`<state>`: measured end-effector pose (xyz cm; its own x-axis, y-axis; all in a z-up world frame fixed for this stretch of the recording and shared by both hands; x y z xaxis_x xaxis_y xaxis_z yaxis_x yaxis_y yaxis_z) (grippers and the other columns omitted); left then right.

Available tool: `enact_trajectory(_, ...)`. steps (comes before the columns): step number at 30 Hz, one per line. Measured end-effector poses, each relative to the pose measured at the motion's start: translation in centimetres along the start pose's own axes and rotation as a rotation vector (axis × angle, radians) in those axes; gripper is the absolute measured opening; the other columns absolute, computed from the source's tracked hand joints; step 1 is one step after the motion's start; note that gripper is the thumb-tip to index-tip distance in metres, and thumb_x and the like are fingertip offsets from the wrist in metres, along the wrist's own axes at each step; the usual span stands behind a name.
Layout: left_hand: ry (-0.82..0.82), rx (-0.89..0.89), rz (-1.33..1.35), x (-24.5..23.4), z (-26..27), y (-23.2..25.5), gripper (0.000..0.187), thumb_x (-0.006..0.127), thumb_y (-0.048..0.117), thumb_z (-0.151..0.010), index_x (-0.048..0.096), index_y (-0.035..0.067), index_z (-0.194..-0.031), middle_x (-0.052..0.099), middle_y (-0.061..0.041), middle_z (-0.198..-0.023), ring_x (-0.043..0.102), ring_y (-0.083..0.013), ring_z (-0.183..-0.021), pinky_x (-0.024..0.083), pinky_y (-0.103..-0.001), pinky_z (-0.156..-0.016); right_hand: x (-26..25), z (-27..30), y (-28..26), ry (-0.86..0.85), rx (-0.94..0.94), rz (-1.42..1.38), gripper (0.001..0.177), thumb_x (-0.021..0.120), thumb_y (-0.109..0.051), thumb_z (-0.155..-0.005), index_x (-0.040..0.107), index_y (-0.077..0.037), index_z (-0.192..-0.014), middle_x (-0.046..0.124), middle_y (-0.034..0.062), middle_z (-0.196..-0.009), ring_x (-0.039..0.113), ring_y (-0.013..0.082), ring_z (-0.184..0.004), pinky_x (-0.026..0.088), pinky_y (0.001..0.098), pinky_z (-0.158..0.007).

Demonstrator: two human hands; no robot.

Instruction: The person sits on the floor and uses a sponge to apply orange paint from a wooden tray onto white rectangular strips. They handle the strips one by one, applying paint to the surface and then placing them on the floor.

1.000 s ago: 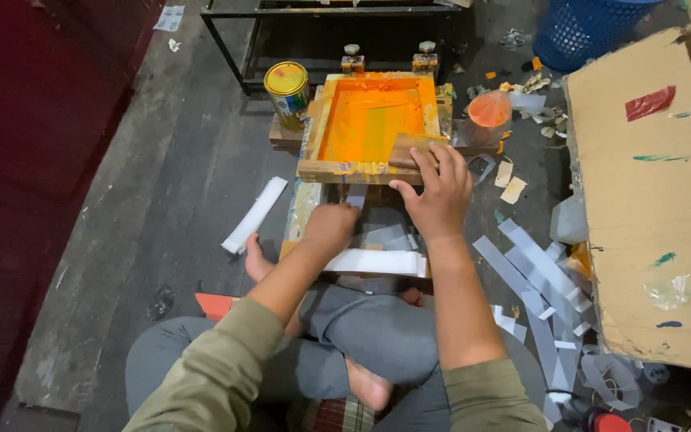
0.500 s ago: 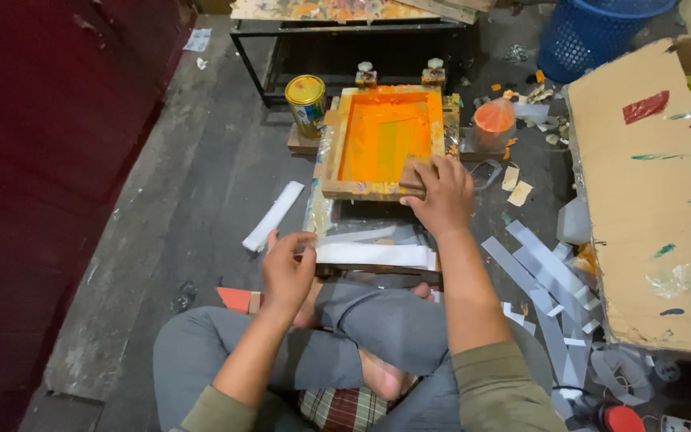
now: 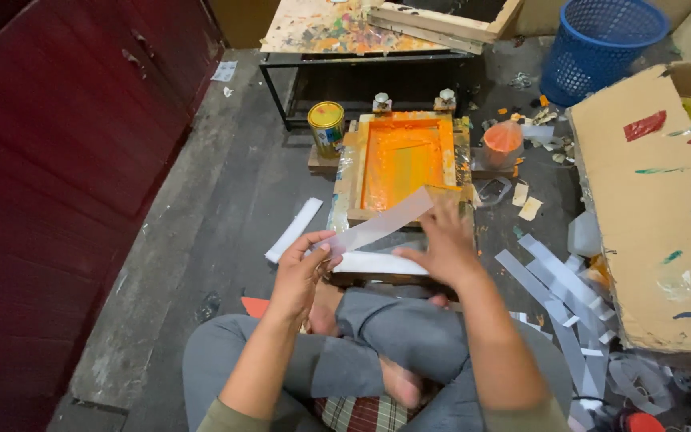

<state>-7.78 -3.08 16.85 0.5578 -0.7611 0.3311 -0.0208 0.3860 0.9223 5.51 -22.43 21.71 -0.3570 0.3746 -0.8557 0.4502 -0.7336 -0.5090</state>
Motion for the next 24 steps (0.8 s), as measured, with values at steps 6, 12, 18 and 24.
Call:
enact_trajectory(6,-0.134,-0.202,0.155,3.0,1.0,-0.2,0.048,0.066,0.001,-0.090,0.064,-0.002,-0.138,0.014,-0.021,-0.151,0.063,-0.0186,-0.098,0.062,-0.045,-0.094,9.9,0.6,2.4,-0.200,-0.133,-0.822,0.100,0.065,-0.054,-0.092,0.010,-0.017,-0.167,0.015,0.0211,-0.170,0.025,0.0482,-0.149,0.024,0.0588,-0.122)
enact_trajectory(12,-0.136,-0.326,0.068,2.9,-0.4,-4.7,0.052,0.073,0.004,-0.088,0.061,-0.004,-0.138,0.071,-0.016,-0.109,0.075,-0.0225,-0.087,0.062,-0.044,-0.087,9.1,0.3,-1.1,-0.181,-0.439,-1.229,0.089,0.039,-0.059,-0.104,0.004,-0.005,-0.165,0.006,0.0251,-0.170,0.008,0.0446,-0.153,0.010,0.0589,-0.123)
enact_trajectory(18,-0.156,-0.326,-0.038,3.2,-1.4,-7.4,0.032,0.082,0.009,-0.083,0.074,-0.009,-0.108,0.073,-0.015,-0.086,0.077,-0.0280,-0.078,0.064,-0.042,-0.079,9.9,0.8,-1.7,-0.255,-0.447,-1.114,0.076,0.034,-0.052,-0.107,0.013,-0.011,-0.167,0.012,0.0175,-0.171,0.018,0.0375,-0.153,0.017,0.0540,-0.122)
enact_trajectory(24,-0.170,-0.291,-0.115,5.7,-0.9,-6.6,0.016,0.082,0.004,-0.080,0.077,-0.006,-0.092,0.071,-0.010,-0.074,0.076,-0.0208,-0.069,0.064,-0.034,-0.070,8.7,1.3,-1.7,-0.254,-0.458,-1.111,0.071,0.033,-0.050,-0.107,0.022,-0.010,-0.165,0.021,0.0147,-0.170,0.027,0.0375,-0.151,0.023,0.0531,-0.121)
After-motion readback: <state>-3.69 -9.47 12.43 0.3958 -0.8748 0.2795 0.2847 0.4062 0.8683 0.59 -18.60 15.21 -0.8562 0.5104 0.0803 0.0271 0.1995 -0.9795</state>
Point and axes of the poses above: each hand's wrist, its own z-axis away from the middle knuckle, its own x-axis out of the palm, y = z × x, the point moved 10 cm from there along -z, towards the middle knuckle
